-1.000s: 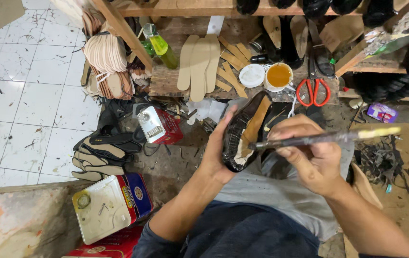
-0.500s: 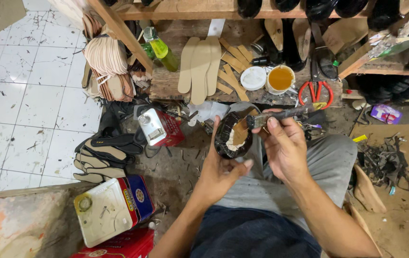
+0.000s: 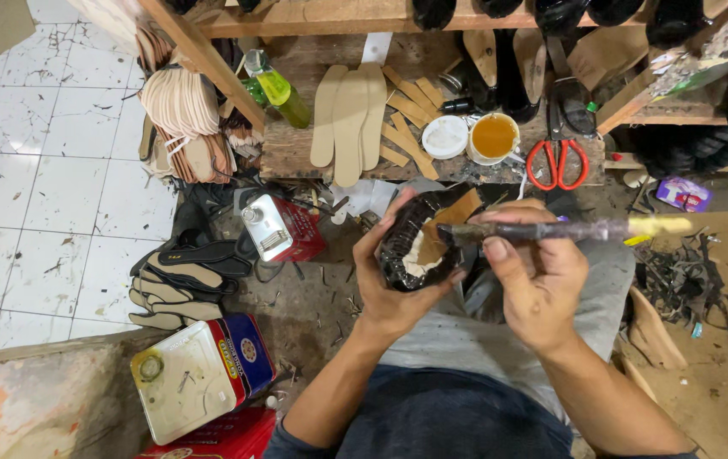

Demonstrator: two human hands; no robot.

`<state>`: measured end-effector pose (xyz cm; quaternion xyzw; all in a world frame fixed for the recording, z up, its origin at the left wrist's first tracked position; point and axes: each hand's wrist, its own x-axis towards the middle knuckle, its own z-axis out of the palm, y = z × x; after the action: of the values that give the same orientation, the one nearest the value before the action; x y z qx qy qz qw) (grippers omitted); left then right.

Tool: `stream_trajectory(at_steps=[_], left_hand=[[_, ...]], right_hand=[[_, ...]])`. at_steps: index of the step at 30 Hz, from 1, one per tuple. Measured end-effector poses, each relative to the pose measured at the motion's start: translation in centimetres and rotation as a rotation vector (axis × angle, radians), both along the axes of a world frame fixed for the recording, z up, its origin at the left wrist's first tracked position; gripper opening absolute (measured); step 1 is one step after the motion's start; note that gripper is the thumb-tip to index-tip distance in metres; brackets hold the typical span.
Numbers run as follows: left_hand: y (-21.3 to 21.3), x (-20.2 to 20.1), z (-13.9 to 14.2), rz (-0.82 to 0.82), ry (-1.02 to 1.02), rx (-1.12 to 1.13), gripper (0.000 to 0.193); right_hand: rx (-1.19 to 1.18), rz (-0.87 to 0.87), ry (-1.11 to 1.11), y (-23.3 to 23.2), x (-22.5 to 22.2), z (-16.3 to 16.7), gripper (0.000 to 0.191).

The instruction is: The person dips a brush into a pot of glue and spreads the glue along the sole edge of a black shoe, then places the shoe on a wooden shelf rack. They take another shoe from the rack and continue brushing glue over its sole edge.

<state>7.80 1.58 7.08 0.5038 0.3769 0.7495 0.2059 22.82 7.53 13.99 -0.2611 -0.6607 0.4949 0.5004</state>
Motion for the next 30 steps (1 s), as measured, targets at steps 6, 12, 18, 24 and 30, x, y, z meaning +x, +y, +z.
stream_trajectory(at_steps=[6, 12, 18, 24, 30], left_hand=[[1.0, 0.4, 1.8, -0.148, 0.037, 0.099, 0.102], [1.1, 0.1, 2.6, -0.209, 0.043, 0.070, 0.099], [1.2, 0.5, 3.0, -0.201, 0.047, 0.079, 0.097], [0.6, 0.0, 3.5, -0.267, 0.037, 0.049, 0.095], [0.6, 0.1, 3.8, -0.273, 0.045, 0.057, 0.094]], right_hand=[[0.480, -0.074, -0.164, -1.3, -0.1, 4.5, 0.023], [0.687, -0.019, -0.263, -0.2, 0.7, 7.5, 0.027], [0.727, 0.049, -0.282, 0.5, 1.0, 8.2, 0.021], [0.792, 0.088, -0.243, 0.8, 1.0, 7.7, 0.022], [0.796, 0.053, -0.235, 0.5, 0.9, 7.8, 0.024]])
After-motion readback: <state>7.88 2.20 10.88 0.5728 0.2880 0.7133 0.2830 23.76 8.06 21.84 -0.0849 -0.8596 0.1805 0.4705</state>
